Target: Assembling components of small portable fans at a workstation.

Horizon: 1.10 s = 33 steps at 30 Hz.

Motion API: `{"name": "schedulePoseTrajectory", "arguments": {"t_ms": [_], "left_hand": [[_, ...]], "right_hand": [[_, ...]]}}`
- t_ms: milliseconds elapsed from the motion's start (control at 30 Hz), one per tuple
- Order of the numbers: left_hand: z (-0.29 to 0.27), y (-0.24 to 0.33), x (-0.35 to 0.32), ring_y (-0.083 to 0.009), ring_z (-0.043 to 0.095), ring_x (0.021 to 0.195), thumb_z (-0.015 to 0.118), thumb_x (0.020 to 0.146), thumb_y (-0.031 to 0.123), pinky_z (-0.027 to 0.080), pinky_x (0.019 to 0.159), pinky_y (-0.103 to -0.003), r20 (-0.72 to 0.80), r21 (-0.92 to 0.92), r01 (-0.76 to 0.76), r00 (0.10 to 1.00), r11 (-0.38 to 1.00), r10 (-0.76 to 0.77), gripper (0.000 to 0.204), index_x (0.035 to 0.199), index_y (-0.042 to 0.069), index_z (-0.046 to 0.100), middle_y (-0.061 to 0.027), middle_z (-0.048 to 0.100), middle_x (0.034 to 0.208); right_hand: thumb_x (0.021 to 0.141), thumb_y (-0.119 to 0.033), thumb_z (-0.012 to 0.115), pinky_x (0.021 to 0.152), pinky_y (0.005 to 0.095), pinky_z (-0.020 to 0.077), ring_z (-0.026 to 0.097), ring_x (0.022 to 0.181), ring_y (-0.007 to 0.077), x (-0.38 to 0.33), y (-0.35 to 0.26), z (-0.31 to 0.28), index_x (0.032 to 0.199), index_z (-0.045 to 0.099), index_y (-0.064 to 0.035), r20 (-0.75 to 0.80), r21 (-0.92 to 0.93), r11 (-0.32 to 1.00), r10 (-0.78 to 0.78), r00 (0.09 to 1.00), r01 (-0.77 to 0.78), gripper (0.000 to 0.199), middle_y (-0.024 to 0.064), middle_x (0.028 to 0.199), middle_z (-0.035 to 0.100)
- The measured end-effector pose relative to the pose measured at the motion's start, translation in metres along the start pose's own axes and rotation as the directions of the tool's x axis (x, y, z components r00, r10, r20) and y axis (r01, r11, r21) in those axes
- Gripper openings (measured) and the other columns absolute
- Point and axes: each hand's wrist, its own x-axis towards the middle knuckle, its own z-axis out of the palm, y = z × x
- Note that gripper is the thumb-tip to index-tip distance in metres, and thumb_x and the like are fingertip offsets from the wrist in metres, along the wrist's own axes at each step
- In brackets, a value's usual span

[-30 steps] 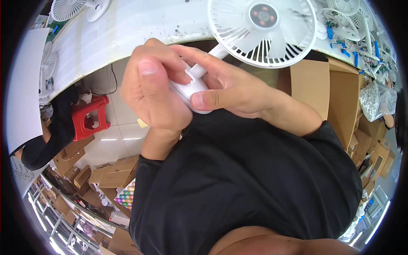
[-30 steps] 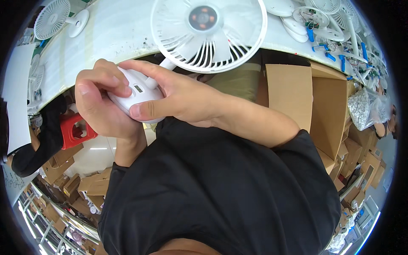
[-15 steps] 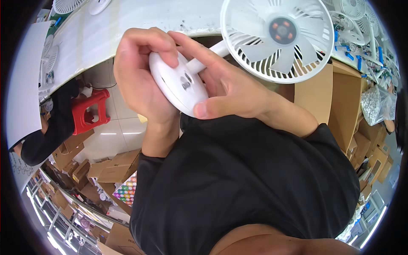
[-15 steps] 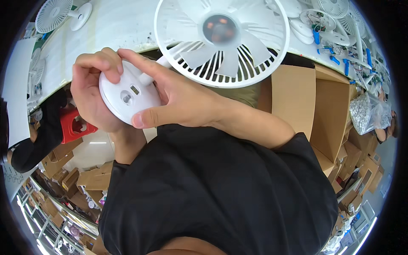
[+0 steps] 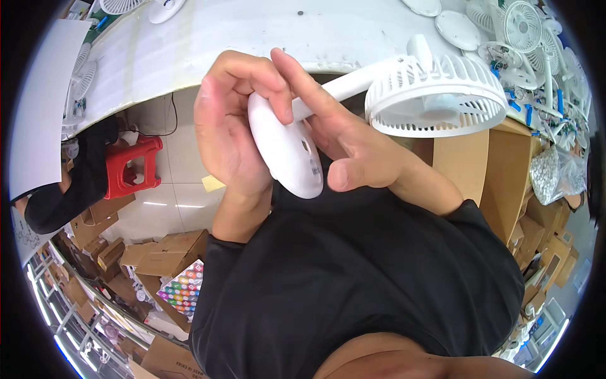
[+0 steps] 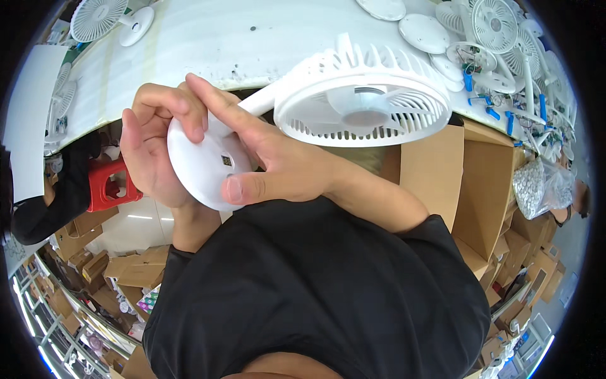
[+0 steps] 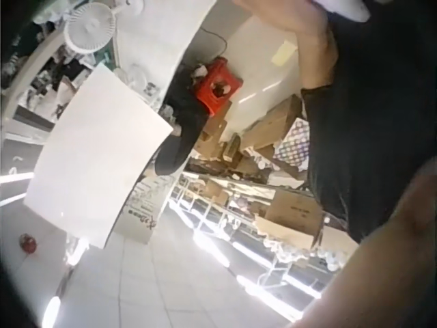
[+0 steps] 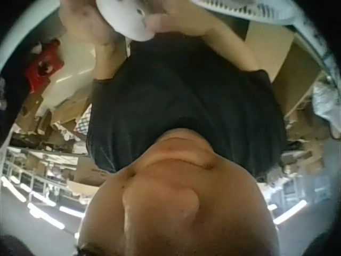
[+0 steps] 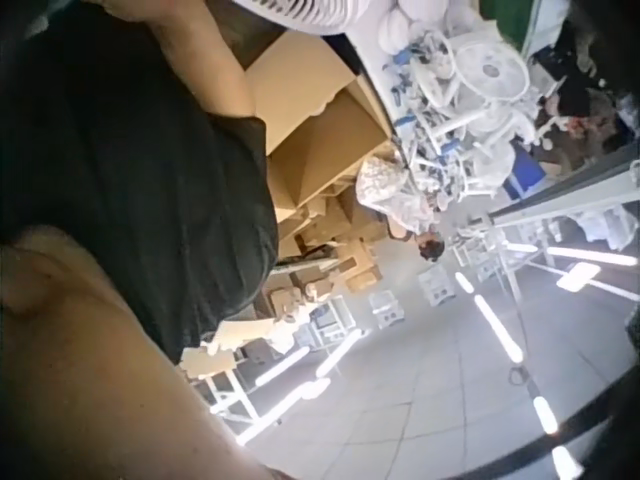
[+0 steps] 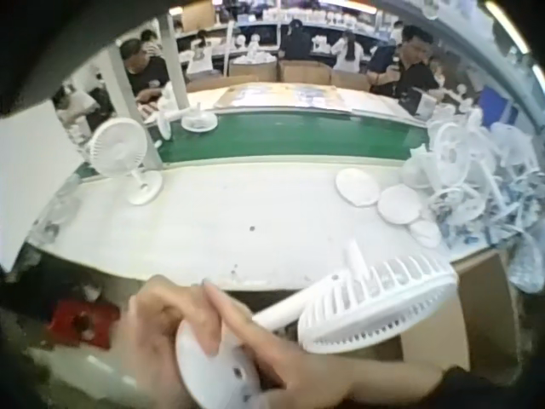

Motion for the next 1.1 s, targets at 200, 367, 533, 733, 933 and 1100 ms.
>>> {"name": "schedulePoseTrajectory", "arguments": {"t_ms": [200,367,533,733,933,1100], "left_hand": [[-0.011,-0.025,-0.009,-0.0135,0.041,0.062,0.031,0.104,0.033,0.037,0.062,-0.027,0.14,-0.02,-0.235,0.962,0.972,0.235,0.043,0.081,0.006,0.057,-0.0038,0.052,0.067],[-0.008,-0.065,0.024,-0.0166,0.044,0.063,0.037,0.099,0.024,0.041,0.066,-0.028,-0.167,-0.106,-0.024,0.986,0.994,0.006,0.034,0.078,0.005,0.056,-0.0047,0.053,0.068],[-0.004,-0.09,0.073,-0.0185,0.049,0.066,0.043,0.094,0.017,0.044,0.068,-0.03,-0.286,0.096,-0.083,0.952,0.992,0.107,0.025,0.077,0.004,0.057,-0.0054,0.056,0.07],[-0.048,-0.1,0.13,-0.0226,0.059,0.07,0.05,0.089,0.015,0.048,0.068,-0.035,0.059,0.661,0.029,0.994,0.75,-0.09,0.017,0.083,0.002,0.059,-0.0098,0.063,0.075],[-0.103,-0.149,0.219,-0.0287,0.063,0.072,0.051,0.089,0.017,0.049,0.066,-0.039,0.006,0.979,0.003,0.999,0.206,-0.045,0.019,0.085,0.003,0.062,-0.0141,0.067,0.08],[-0.107,-0.165,0.236,-0.0357,0.063,0.07,0.053,0.088,0.019,0.05,0.065,-0.042,0.022,0.995,-0.019,0.999,-0.096,0.037,0.018,0.083,0.004,0.063,-0.0165,0.068,0.079]], "right_hand": [[0.075,-0.032,0.077,0.116,0.0402,0.0205,0.028,0.143,0.031,-0.001,-0.002,-0.013,0.159,0.003,-0.0048,0.11,-0.139,0.99,0.023,0.994,-0.008,0.114,0.0194,0.159,0.023],[0.077,-0.024,0.074,0.106,0.0395,0.0348,0.044,0.129,0.0339,0.006,-0.01,-0.031,0.154,0.027,-0.0054,-0.027,-0.543,0.837,0.059,0.998,-0.064,0.092,0.0214,0.147,0.04],[0.074,-0.007,0.07,0.083,0.0359,0.0486,0.063,0.096,0.0301,0.038,0.011,-0.091,0.127,0.061,-0.0048,-0.261,-0.788,0.613,-0.254,0.931,-0.054,0.054,0.0146,0.114,0.066],[0.071,-0.002,0.072,0.09,0.0404,0.0506,0.066,0.098,0.0365,0.146,-0.034,-0.267,0.118,0.063,-0.003,-0.449,-0.888,0.292,-0.385,0.806,-0.355,0.048,0.0159,0.11,0.071],[0.075,-0.001,0.066,0.089,0.0403,0.0519,0.066,0.097,0.0373,0.196,-0.061,-0.372,0.116,0.065,-0.0065,-0.411,-0.879,-0.065,-0.401,0.819,-0.473,0.041,0.0148,0.104,0.071],[0.08,-0.01,0.062,0.083,0.0417,0.0535,0.066,0.09,0.0368,0.294,-0.057,-0.291,0.114,0.066,-0.0064,-0.375,-0.927,0.196,-0.412,0.83,-0.321,0.035,0.0153,0.098,0.071]]}}
